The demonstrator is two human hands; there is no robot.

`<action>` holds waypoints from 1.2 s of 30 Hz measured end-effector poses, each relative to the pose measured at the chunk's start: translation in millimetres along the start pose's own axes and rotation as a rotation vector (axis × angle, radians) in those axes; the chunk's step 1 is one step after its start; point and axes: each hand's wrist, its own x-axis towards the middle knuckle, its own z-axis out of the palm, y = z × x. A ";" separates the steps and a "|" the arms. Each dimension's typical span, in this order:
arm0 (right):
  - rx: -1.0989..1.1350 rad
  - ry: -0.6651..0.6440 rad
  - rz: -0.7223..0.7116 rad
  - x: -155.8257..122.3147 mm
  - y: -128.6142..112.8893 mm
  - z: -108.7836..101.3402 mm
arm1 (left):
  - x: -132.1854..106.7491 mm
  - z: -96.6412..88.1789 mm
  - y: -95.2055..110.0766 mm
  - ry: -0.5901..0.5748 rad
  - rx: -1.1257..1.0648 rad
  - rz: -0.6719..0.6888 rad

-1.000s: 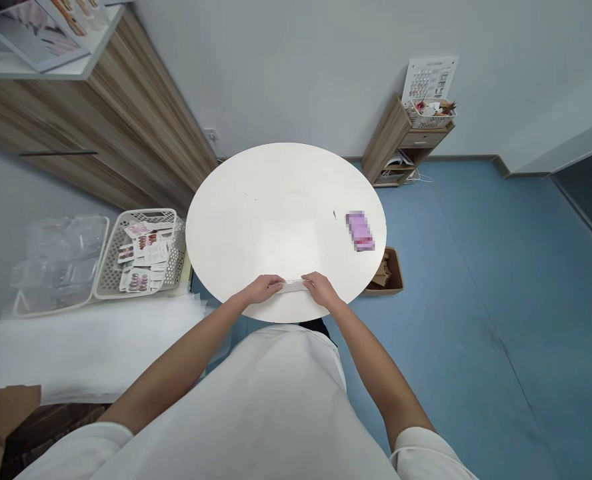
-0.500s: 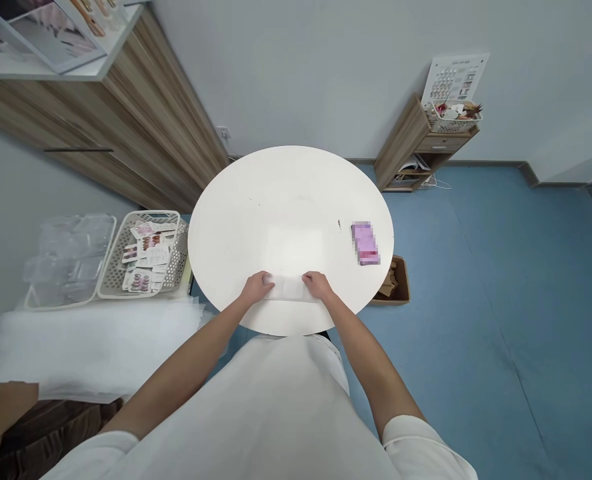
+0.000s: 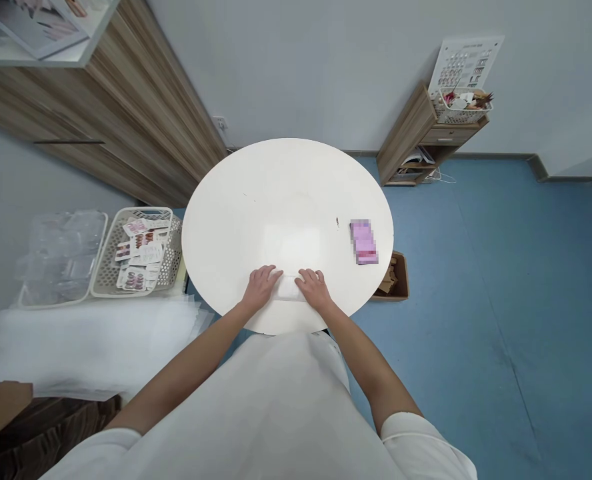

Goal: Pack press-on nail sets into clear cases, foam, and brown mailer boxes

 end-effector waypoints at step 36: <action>0.404 -0.321 0.178 2.8 -15.5 -47.8 | 5.5 -33.6 0.2 -0.415 -0.401 0.044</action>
